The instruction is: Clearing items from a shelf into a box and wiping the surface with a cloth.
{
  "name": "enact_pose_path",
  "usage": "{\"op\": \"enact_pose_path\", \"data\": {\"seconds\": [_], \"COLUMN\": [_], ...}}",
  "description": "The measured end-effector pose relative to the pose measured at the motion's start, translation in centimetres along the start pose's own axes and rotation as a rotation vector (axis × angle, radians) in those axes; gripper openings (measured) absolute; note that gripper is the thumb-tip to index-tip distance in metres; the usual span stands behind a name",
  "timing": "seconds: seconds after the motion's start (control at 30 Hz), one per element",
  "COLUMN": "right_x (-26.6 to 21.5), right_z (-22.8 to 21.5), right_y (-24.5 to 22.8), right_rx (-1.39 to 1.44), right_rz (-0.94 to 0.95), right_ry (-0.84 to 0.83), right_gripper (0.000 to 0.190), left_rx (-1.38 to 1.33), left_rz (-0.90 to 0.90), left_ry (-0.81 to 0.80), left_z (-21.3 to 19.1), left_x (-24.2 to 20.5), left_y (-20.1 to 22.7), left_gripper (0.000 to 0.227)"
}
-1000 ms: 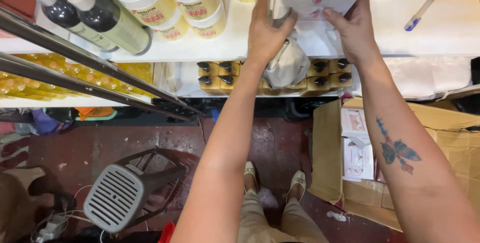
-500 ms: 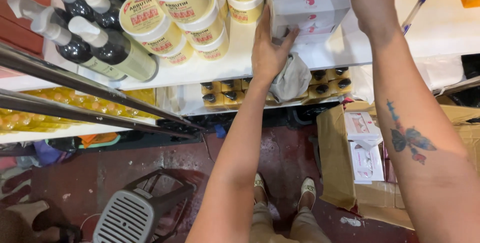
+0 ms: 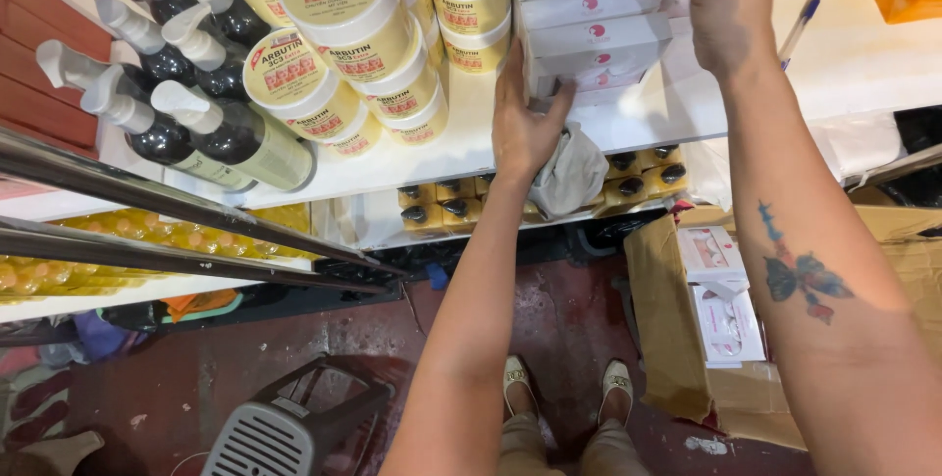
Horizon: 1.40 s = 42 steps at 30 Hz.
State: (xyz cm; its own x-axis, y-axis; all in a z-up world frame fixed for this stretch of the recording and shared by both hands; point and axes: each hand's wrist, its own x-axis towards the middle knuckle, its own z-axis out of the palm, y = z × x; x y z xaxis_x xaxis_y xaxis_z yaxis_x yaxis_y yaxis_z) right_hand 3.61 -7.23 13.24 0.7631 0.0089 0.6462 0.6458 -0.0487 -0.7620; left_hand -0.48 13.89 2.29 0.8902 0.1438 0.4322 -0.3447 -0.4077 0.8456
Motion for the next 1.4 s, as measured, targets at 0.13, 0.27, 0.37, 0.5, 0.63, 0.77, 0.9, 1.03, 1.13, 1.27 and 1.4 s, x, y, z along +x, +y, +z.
{"op": "enact_pose_path", "data": {"seconds": [0.13, 0.27, 0.37, 0.5, 0.63, 0.77, 0.9, 1.03, 1.13, 1.27, 1.4], "right_x": [-1.9, -4.3, -5.5, -9.8, -10.9, -10.7, -10.5, -10.8, -10.7, -10.5, -10.5], "right_z": [-3.6, -3.7, -2.9, -5.6, -4.1, -3.4, -2.9, -2.0, -1.4, -1.5, -1.1], "right_y": [-0.2, -7.4, -10.1, -3.3, -0.1, 2.0, 3.7, 4.4, 3.8, 5.5, 7.5], "right_rx": [0.189, 0.349, 0.224, 0.114, 0.074, 0.04, -0.068, -0.065, -0.028, 0.144, -0.174], "right_rz": [0.157, 0.251, 0.415, 0.454, 0.468, 0.442, 0.389, 0.337, 0.303, 0.319, 0.452], "right_ry": [0.074, 0.054, 0.076, -0.001, 0.023, 0.076, 0.048, 0.039, 0.001, -0.11, -0.195], "right_gripper": [0.015, 0.04, 0.046, 0.053, 0.052, 0.05, 0.052, 0.06, 0.073, 0.094, 0.081], "left_rx": [-0.139, -0.334, -0.36, -0.435, -0.426, -0.49, -0.365, -0.172, -0.065, -0.144, -0.214], "left_rz": [0.008, -0.128, -0.12, -0.106, -0.059, -0.138, -0.135, -0.051, -0.026, -0.009, -0.003], "left_ry": [-0.044, -0.098, -0.122, -0.156, -0.207, -0.251, -0.226, -0.2, -0.187, -0.211, -0.239], "left_z": [0.1, -0.9, -1.1, -1.0, -1.4, -1.7, -1.3, -1.4, -1.3, -1.2, -1.2], "left_x": [0.0, 0.3, 0.6, 0.6, 0.5, 0.8, 1.2, 1.1, 0.8, 0.7, 0.6], "left_y": [-1.8, -1.2, -2.3, -3.9, -3.7, -2.7, -2.5, -1.3, -0.4, -0.1, -0.4], "left_gripper": [0.082, 0.077, 0.078, 0.083, 0.09, 0.099, 0.105, 0.117, 0.121, 0.125, 0.122]}}
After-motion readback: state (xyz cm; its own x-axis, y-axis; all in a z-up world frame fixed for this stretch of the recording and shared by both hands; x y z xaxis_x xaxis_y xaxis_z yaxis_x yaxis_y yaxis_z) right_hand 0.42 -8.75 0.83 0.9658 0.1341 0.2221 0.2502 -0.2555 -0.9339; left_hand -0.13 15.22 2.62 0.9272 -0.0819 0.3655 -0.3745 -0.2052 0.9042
